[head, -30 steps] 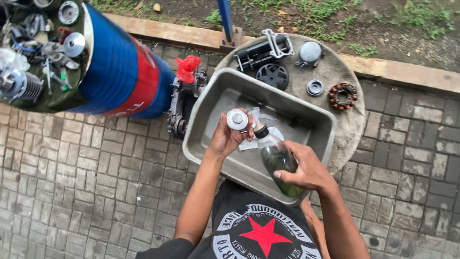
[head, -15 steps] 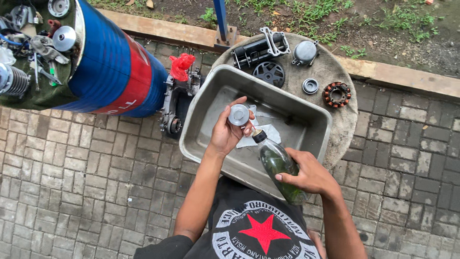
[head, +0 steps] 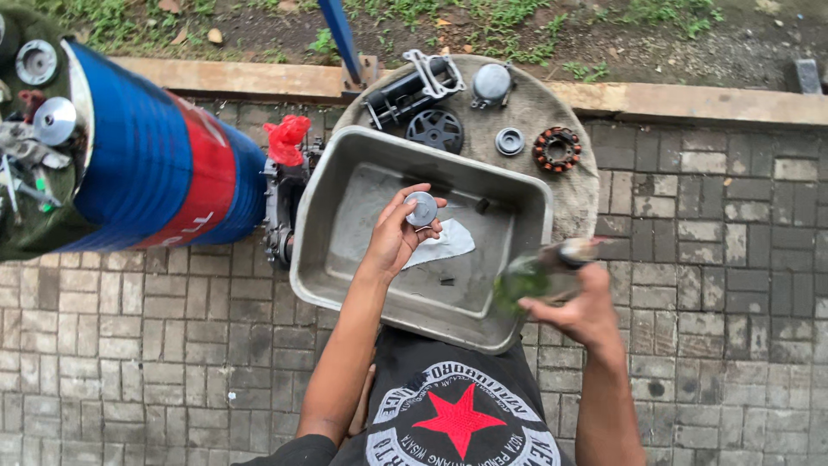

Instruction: The person cleans a small cylindrical mechanical part by wiping it with a white cloth and applying liquid from a green bottle. They then use a small metal tool to scrape the inside of the part while holding it over a plastic basin.

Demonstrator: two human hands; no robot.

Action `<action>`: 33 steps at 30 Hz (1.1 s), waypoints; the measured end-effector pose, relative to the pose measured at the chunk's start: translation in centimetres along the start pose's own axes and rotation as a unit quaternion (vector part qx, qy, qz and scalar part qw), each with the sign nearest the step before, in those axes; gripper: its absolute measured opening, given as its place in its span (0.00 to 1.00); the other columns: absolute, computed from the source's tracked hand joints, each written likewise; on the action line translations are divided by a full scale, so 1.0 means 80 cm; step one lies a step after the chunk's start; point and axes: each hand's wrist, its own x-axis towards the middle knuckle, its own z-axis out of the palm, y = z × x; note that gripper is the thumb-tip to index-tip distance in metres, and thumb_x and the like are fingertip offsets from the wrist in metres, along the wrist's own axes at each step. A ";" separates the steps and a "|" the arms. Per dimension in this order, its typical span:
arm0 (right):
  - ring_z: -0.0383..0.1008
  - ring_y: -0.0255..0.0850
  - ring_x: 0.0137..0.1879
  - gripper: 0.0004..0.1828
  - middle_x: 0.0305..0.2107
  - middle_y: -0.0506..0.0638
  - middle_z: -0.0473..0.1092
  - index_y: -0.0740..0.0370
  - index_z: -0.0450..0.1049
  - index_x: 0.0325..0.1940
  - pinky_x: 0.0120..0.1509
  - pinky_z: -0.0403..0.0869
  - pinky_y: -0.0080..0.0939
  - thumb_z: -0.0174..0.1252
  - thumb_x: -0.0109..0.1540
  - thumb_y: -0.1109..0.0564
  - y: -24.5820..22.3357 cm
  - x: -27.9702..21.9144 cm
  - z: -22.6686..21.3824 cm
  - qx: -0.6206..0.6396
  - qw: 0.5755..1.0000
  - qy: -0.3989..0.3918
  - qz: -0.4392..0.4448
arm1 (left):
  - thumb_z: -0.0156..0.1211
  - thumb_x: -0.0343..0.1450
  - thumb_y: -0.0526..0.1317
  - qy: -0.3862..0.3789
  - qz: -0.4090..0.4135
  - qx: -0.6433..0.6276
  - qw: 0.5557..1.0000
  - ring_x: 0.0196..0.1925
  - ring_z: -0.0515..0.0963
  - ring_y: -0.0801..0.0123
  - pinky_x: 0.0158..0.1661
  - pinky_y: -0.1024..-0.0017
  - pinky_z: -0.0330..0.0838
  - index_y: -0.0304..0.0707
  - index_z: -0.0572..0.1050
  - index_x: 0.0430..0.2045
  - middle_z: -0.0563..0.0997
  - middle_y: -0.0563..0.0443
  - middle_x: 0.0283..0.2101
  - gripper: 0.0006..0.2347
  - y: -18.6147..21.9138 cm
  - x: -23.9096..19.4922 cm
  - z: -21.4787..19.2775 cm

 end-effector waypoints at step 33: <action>0.69 0.64 0.66 0.53 0.61 0.71 0.65 0.65 0.55 0.76 0.64 0.72 0.64 0.75 0.52 0.58 0.085 -0.010 -0.007 0.011 0.956 0.183 0.228 | 0.65 0.64 0.41 0.006 0.007 0.783 0.622 0.53 0.80 0.41 0.52 0.45 0.75 0.45 0.74 0.55 0.81 0.39 0.48 0.22 -0.037 0.062 -0.035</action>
